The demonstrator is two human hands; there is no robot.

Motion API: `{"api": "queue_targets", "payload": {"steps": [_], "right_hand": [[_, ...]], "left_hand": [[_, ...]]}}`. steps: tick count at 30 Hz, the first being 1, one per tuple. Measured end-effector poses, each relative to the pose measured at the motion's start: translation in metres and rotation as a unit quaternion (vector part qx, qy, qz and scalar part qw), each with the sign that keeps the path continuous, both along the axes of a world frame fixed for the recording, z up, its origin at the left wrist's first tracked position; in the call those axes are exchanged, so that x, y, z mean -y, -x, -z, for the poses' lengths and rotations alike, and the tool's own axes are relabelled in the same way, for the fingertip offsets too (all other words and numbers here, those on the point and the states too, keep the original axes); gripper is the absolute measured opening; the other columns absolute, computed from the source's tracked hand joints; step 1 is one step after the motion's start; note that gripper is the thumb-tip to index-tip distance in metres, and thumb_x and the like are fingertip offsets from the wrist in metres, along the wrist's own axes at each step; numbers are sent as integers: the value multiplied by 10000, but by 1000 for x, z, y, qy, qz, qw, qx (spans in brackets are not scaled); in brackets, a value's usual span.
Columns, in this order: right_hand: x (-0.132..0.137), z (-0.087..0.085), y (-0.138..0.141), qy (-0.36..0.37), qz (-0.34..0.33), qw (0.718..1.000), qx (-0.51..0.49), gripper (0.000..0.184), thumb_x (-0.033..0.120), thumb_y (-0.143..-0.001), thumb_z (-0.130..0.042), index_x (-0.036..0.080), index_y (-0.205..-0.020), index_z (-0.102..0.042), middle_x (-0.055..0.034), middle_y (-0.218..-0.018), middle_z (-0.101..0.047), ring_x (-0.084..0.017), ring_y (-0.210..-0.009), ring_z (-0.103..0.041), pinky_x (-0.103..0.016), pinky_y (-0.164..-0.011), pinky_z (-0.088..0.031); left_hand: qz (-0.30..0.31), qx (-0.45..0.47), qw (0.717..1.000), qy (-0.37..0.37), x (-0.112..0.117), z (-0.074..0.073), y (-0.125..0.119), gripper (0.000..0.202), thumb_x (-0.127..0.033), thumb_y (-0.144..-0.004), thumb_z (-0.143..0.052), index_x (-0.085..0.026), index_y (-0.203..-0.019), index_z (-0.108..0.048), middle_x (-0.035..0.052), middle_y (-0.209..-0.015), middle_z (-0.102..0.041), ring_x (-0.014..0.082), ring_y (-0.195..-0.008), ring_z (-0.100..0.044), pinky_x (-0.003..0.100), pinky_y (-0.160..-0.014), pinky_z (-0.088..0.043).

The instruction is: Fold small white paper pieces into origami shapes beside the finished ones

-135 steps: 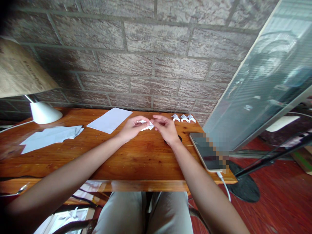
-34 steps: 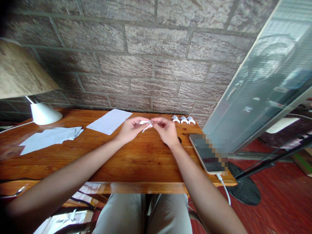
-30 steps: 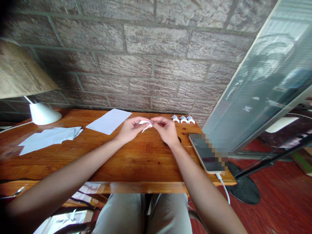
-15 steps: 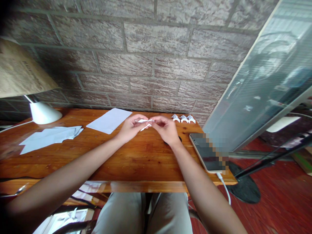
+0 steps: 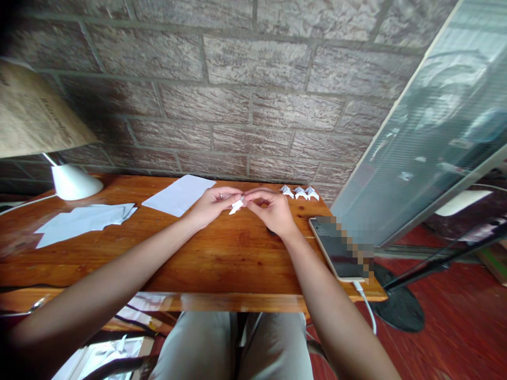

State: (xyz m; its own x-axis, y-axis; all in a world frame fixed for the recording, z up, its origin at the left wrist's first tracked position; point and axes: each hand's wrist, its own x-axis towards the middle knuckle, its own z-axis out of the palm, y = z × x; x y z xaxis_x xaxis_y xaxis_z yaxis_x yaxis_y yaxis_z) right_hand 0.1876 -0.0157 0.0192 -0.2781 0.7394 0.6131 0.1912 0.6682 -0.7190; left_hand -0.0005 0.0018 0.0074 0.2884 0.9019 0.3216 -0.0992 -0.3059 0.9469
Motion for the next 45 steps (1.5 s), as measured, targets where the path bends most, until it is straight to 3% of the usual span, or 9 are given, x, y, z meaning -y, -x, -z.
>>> {"api": "queue_targets", "payload": {"steps": [12, 18, 25, 33, 45], "right_hand": [[0, -2, -4, -15, 0, 999, 41, 178, 364, -823, -678, 225, -917, -739, -53, -962, -736, -196, -881, -678, -341, -834, -522], [1, -3, -4, -9, 22, 997, 71, 215, 400, -836, -651, 223, -928, -731, -46, -910, -733, -189, -821, -664, -324, -762, -512], [0, -2, -3, 20, 17, 999, 45, 247, 450, -798, -684, 225, -877, -746, -48, -905, -745, -206, -834, -676, -349, -798, -516], [0, 0, 3, 77, 9, 997, -22, 230, 422, -758, -731, 207, -839, -752, -35, -853, -747, -182, -780, -672, -315, -766, -520], [0, 0, 7, 94, 20, 994, -49, 275, 467, -705, -759, 207, -793, -747, -34, -803, -746, -182, -731, -672, -324, -736, -537]], "left_hand": [[-31, -56, 995, -81, 1, 0, -1, 351, -467, -761, -684, -141, -885, -728, 72, -879, -740, 176, -778, -649, 280, -720, -492], [-1, -52, 997, -55, 2, -1, 0, 364, -486, -771, -667, -142, -885, -699, 69, -817, -733, 178, -722, -661, 285, -681, -500], [31, -17, 999, -1, 3, -2, -1, 397, -467, -731, -721, -130, -939, -688, 93, -848, -739, 192, -733, -680, 308, -699, -514], [18, -60, 996, -59, 4, -5, 0, 364, -431, -759, -704, -124, -954, -723, 109, -970, -736, 213, -875, -667, 318, -812, -489], [18, -65, 995, -76, 2, 0, 0, 305, -411, -774, -681, -150, -923, -736, 87, -958, -742, 208, -867, -670, 311, -800, -495]]}}
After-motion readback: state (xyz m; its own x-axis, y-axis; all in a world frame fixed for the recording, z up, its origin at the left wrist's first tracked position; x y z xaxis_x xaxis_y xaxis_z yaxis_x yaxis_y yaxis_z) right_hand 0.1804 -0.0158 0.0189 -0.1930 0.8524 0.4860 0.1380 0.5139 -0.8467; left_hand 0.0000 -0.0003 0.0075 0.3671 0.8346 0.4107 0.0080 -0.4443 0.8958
